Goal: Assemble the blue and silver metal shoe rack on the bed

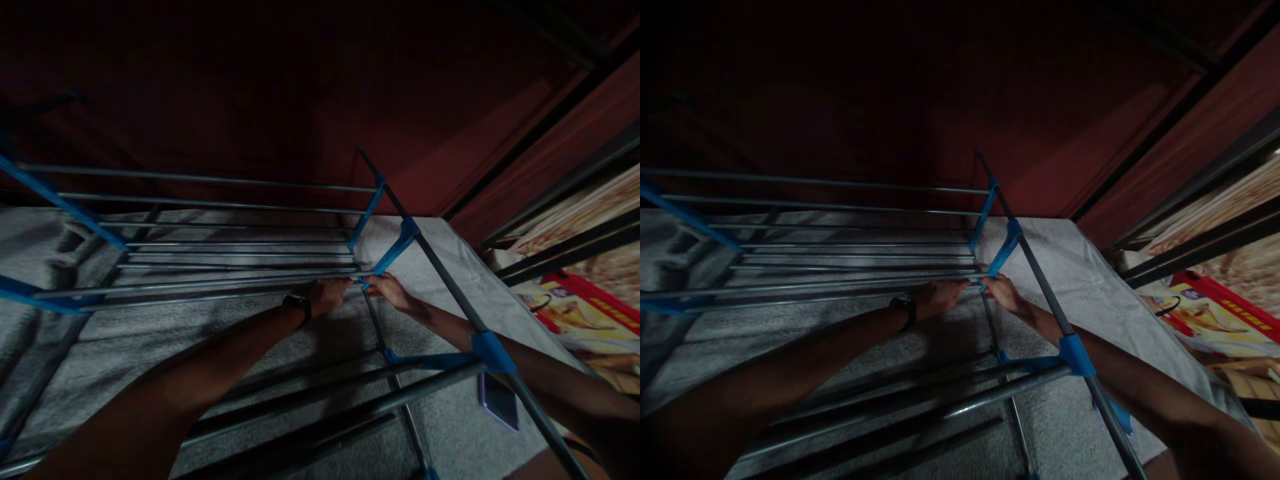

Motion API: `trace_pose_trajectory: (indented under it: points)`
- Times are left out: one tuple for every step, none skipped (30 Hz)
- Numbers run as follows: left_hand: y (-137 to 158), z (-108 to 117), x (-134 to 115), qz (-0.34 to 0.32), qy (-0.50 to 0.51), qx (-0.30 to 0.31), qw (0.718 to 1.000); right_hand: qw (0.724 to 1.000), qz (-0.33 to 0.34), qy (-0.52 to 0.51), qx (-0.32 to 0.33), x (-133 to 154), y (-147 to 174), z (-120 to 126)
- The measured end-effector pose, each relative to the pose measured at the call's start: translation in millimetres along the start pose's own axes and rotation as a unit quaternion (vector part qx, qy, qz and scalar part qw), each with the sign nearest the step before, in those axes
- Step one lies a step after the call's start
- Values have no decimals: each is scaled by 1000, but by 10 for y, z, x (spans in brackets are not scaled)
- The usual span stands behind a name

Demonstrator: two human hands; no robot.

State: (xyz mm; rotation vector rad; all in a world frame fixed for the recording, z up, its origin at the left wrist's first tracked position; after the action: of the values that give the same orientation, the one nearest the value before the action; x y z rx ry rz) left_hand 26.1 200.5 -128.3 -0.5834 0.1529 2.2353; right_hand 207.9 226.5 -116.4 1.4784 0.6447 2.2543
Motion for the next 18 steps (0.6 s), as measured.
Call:
trace_pose_trajectory:
  points:
    - [-1,3,5,3,4,3,1000,1000,0,0,0,-1,-1,-1]
    - [-3,3,11,3,8,1,1000,1000,0,0,0,-1,-1,-2]
    - [-5,-2,20,2,12,-3,1000,1000,0,-1,0,0,0,-4]
    - [-8,-9,30,1,18,-9,1000,1000,-1,-1,-1,1,2,-5]
    - [-11,-17,40,1,26,-15,1000,1000,-3,-1,-2,3,6,-6]
    - [-15,-24,51,1,34,-21,999,1000,-5,-2,-5,5,10,-7]
    - [-19,-28,58,1,44,-26,999,1000,-7,-2,-9,5,14,-9]
    - [-23,-29,62,0,52,-30,998,1000,-9,-2,-13,5,17,-11]
    - [-28,-27,62,-1,60,-33,998,1000,-10,-2,-16,4,21,-15]
    - [-33,-23,58,-2,65,-34,997,1000,-10,-1,-18,3,23,-19]
    - [-36,-18,53,-3,69,-33,997,1000,-11,-1,-21,1,24,-23]
    - [-39,-15,49,-1,71,-31,997,1000,-11,0,-24,-1,25,-27]
    - [-41,-13,49,3,72,-27,997,1000,-11,2,-29,-2,25,-30]
    - [-43,-13,50,6,73,-24,997,999,-10,3,-33,-2,25,-32]
    - [-44,-15,52,7,74,-23,997,999,-9,5,-38,1,26,-33]
    - [-44,-17,55,7,76,-24,997,999,-8,6,-42,4,28,-32]
    - [-45,-20,58,4,75,-29,997,999,-5,8,-43,10,33,-31]
    - [-45,-23,56,-2,70,-35,997,999,-1,8,-41,14,39,-30]
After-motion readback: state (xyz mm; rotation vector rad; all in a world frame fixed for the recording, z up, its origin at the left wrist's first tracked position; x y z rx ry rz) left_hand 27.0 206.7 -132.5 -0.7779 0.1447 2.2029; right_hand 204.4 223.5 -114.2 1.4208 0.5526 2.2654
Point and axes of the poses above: each hand's wrist, its own y-axis away from the middle knuckle, its own z-axis out of the back of the hand, x = y × z, the point moved 4 cm from there along -y, towards the middle knuckle, and after that the axes turned 12 degrees about -z, right-handed, at the moved point
